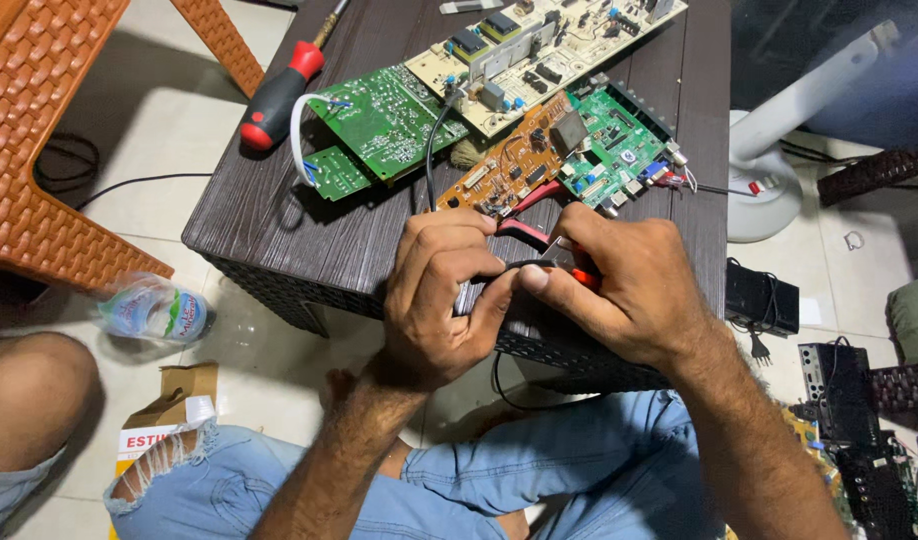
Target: The person sits on the floor and uses a utility knife and pliers to strip the insulation from wires connected to a circuit board. They then use the pliers to bend and adjust the wire ends on the board.
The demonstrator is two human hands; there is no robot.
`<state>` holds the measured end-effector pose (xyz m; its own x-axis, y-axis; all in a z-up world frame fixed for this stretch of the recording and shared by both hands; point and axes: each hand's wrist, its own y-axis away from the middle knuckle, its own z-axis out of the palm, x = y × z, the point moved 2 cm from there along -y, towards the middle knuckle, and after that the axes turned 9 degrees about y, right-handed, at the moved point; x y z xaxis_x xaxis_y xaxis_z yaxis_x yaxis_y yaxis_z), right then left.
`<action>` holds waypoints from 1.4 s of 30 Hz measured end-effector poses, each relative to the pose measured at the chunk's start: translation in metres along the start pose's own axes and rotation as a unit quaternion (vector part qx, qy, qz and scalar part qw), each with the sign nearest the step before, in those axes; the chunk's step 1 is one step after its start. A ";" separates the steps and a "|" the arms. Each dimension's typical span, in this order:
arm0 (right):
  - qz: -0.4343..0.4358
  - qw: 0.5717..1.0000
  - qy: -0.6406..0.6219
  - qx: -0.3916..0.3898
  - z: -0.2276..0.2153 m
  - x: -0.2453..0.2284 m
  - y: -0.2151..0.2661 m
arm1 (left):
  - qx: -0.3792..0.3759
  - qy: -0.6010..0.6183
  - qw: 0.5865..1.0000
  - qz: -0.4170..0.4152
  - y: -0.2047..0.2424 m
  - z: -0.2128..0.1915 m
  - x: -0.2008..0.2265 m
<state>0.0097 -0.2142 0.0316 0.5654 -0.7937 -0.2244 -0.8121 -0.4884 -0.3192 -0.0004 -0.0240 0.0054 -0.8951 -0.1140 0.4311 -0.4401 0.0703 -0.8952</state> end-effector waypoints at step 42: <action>0.037 0.993 -0.108 0.017 -0.023 -0.024 0.006 | -0.113 0.038 0.991 -0.063 -0.004 -0.002 -0.002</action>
<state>-0.0116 -0.2067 0.0563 0.5257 -0.7287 -0.4390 -0.8490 -0.4170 -0.3246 0.0032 -0.0222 0.0085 -0.8309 -0.0626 0.5529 -0.5463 0.2809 -0.7891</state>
